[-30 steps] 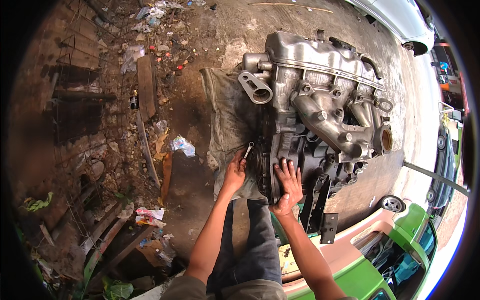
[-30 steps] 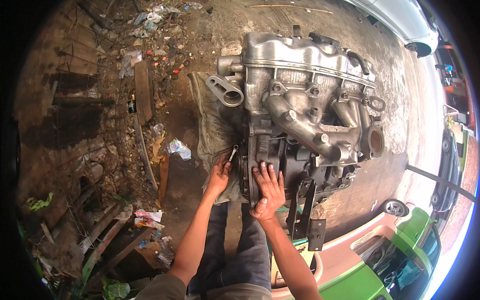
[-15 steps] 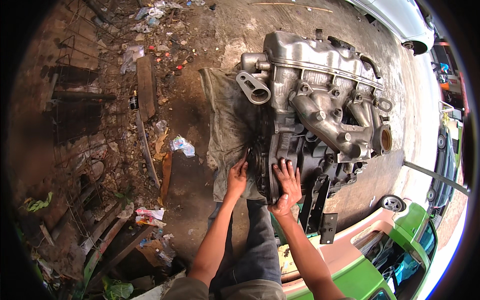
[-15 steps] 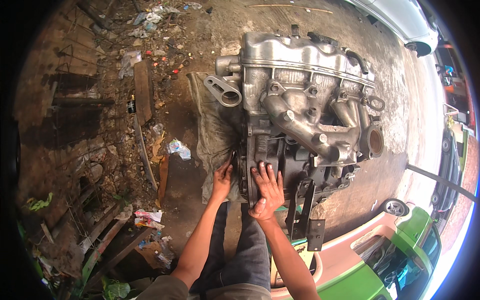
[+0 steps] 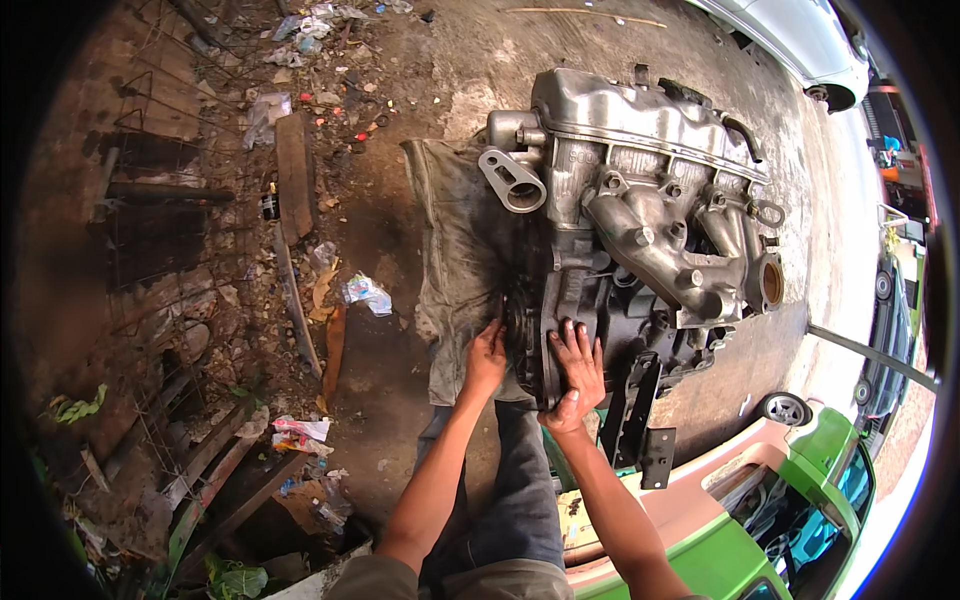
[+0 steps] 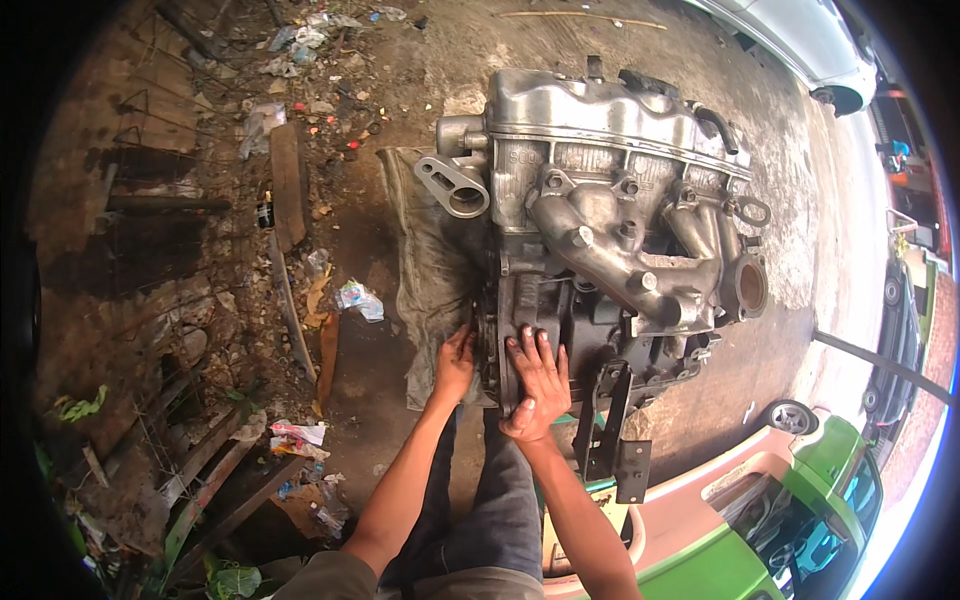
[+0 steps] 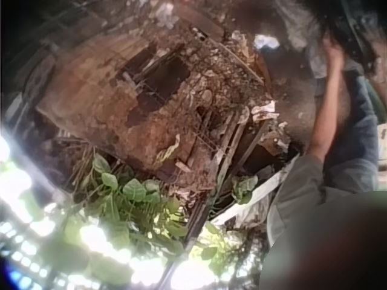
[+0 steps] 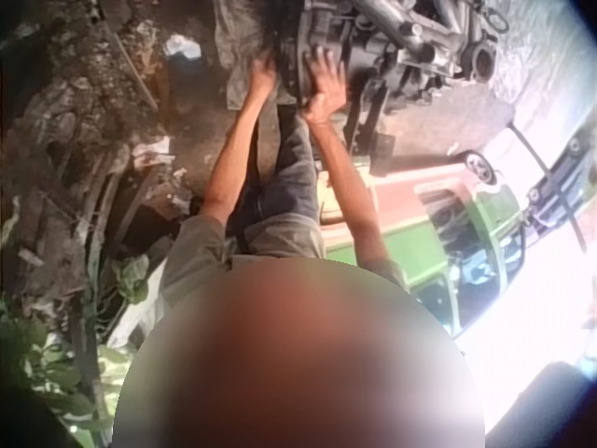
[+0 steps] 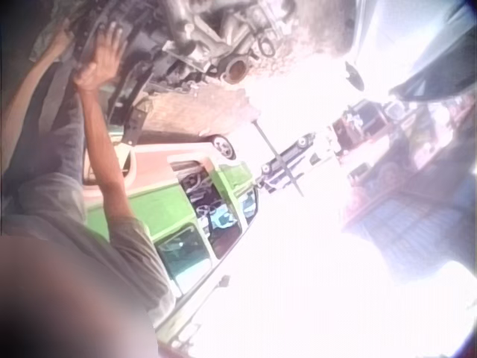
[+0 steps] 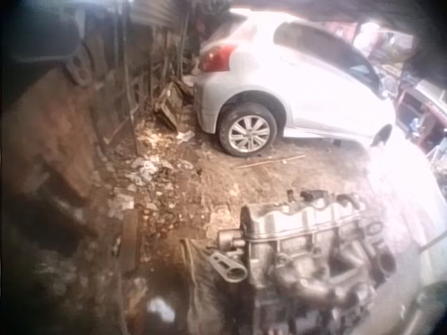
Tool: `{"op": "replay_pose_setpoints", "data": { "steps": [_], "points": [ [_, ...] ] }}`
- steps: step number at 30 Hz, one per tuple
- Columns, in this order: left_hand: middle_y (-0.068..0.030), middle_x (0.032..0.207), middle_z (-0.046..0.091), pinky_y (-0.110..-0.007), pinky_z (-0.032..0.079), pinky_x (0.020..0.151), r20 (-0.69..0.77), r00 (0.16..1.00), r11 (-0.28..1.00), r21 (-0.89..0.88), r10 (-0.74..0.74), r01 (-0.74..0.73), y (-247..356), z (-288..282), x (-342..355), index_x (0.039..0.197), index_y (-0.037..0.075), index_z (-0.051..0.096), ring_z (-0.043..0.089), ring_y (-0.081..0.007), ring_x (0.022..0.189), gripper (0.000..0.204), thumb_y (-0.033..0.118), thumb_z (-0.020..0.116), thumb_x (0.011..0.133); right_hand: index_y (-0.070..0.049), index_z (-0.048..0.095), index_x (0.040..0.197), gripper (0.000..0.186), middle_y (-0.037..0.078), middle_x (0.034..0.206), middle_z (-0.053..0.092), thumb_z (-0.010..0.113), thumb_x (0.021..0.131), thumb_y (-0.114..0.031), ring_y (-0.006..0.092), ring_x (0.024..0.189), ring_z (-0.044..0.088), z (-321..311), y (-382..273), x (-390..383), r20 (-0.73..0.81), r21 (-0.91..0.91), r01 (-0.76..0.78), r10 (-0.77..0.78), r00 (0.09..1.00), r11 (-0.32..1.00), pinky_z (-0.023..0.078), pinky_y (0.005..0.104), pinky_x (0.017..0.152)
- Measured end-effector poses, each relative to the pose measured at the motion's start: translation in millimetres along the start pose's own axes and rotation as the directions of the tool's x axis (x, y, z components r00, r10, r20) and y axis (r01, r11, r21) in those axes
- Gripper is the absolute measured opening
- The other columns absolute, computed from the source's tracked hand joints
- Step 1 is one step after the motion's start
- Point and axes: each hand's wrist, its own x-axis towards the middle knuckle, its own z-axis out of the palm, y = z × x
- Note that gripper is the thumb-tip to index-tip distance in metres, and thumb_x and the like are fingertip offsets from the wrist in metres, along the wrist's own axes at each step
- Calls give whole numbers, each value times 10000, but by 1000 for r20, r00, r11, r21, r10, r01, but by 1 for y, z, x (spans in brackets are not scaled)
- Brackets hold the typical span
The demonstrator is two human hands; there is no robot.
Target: The person uses a wrench to loosen and remove bolts from a car engine block resting on a tarp. They place the removed bolts on a nearby cardboard box and continue working on the engine.
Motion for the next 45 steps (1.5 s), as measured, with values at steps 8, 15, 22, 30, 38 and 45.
{"op": "replay_pose_setpoints", "data": {
  "steps": [8,15,22,30,38,45],
  "points": [
    [-306,1020,664,-494,511,828,35,993,990,78,114,-116,54,-24,-1,1273,-27,590,628,-481,990,365,22,532,917,-49,704,1226,679,143,1339,649,162,986,-381,345,1334,545,0,-1,0,-13,-19,14,-15,1000,1000,321,543,1160],
    [-306,857,652,-518,484,694,-13,994,966,238,108,-102,114,-41,35,1010,-74,641,623,-501,789,158,2,581,885,-55,698,1240,675,145,1347,645,161,986,-377,347,1338,540,0,1,-1,4,-36,14,-14,1000,999,314,543,1162],
    [-313,848,655,-557,481,772,-219,976,966,253,12,45,70,-17,107,891,-85,659,620,-518,900,249,160,641,933,-66,659,1303,648,137,1406,605,187,959,-348,348,1369,508,0,5,-1,40,5,27,-27,999,1000,288,531,1177],
    [-312,820,655,-541,503,763,-369,927,948,268,-62,170,61,-14,102,882,-76,677,632,-506,872,314,236,660,923,-40,607,1337,599,138,1498,519,225,979,-331,349,1439,415,-10,8,-2,158,69,29,-40,987,997,219,536,1198],
    [-156,823,700,-350,634,652,-515,760,744,-665,-397,-61,36,-25,34,958,-50,640,738,-254,758,96,45,655,965,-61,526,1411,495,155,1586,389,448,961,-252,378,1491,301,-40,0,16,376,242,-59,-38,926,968,124,558,1231],
    [-102,905,698,-296,566,763,-579,753,732,-652,-313,-197,25,18,-22,937,-22,607,721,-193,851,59,-79,613,950,24,648,1197,351,240,1334,599,614,875,-113,367,1276,553,-83,0,81,674,63,72,-96,733,995,463,466,1041]
  ]
}}
